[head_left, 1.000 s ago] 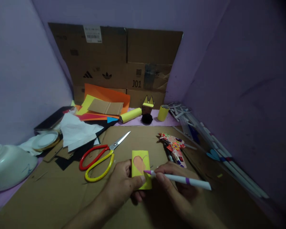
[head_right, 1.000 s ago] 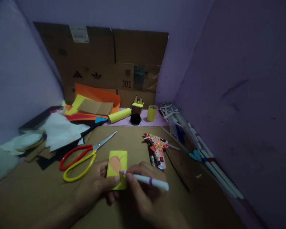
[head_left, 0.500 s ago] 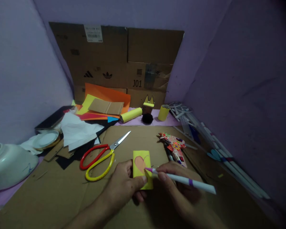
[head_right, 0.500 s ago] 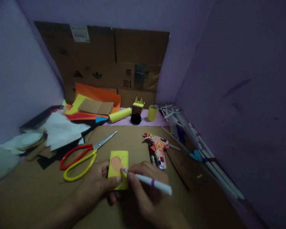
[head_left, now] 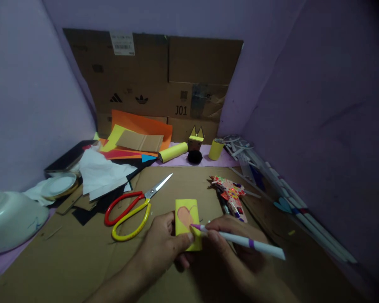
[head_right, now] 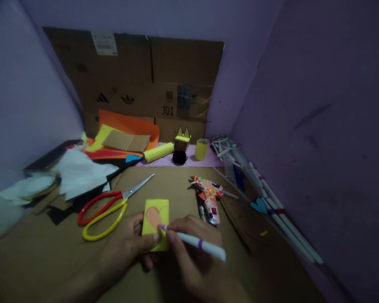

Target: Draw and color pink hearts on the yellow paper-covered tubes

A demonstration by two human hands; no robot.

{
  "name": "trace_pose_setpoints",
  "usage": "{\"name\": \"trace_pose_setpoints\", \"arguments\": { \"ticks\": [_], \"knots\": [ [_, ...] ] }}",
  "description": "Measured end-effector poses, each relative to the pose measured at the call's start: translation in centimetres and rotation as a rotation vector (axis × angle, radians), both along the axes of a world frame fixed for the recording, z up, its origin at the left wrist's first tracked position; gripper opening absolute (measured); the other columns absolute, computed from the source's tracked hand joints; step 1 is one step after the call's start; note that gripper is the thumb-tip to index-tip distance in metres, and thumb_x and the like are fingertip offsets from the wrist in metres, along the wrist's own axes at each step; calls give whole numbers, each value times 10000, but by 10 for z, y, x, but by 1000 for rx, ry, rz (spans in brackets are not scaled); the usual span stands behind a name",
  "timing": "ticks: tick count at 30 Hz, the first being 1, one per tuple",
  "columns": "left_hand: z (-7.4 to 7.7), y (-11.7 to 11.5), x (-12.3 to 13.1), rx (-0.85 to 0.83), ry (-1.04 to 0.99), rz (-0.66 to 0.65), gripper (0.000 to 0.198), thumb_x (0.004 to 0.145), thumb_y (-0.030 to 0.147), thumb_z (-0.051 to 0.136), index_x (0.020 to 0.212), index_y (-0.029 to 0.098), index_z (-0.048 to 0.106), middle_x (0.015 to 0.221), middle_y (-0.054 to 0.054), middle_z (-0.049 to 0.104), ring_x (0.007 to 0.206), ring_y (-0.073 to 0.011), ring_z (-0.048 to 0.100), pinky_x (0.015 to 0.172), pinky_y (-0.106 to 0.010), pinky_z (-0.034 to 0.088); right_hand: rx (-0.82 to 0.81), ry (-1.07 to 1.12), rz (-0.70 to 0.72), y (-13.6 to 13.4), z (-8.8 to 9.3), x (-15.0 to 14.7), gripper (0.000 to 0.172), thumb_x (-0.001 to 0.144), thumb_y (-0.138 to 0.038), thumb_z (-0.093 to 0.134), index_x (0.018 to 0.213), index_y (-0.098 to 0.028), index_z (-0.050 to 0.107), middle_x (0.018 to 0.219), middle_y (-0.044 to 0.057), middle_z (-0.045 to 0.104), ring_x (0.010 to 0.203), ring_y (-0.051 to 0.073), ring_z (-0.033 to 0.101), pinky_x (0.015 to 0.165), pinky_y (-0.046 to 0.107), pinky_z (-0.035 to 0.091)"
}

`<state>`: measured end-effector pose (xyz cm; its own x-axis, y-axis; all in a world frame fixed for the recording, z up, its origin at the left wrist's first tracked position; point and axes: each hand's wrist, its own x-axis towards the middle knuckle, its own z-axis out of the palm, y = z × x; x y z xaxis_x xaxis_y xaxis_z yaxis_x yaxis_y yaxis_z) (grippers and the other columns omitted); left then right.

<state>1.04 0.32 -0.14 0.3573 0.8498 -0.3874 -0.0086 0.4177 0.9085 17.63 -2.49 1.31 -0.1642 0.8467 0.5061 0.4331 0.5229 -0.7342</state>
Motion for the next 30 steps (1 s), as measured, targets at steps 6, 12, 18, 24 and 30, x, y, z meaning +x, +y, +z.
{"name": "trace_pose_setpoints", "arguments": {
  "ticks": [6,12,18,24,30],
  "knots": [
    [-3,0,1,-16,-26,-1,298,636,296,688,825,124,536,508,2,601,337,-83,495,328,-169,393,-42,164,-332,-1,-15,0,115,807,-314,606,779,-232,681,590,14,644,504,160,590,456,238,453],
    [6,-4,0,-5,-77,-7,270,643,268,684,820,129,533,550,-4,606,397,-74,515,375,-150,383,-185,494,-275,9,-30,0,193,850,-383,564,974,-267,656,721,16,700,635,162,660,594,252,534],
    [5,-4,2,-27,-219,-121,450,545,348,745,879,106,564,620,-51,635,385,-82,492,365,-185,390,-567,910,59,16,-22,-3,371,748,-384,695,1073,-263,565,1071,70,680,1046,241,605,868,376,475],
    [2,-12,7,-94,-432,-154,409,495,201,739,876,107,622,691,-56,648,587,-153,596,525,-222,443,-801,1184,423,16,-9,-9,352,662,-269,749,971,-218,586,985,80,720,891,259,669,843,411,452],
    [0,-15,9,-161,-558,-164,395,474,188,706,853,103,633,640,-46,621,628,-177,595,567,-240,431,-813,1215,556,12,-6,-12,337,663,-263,737,962,-214,589,997,79,716,965,258,643,895,407,402]
  ]
}}
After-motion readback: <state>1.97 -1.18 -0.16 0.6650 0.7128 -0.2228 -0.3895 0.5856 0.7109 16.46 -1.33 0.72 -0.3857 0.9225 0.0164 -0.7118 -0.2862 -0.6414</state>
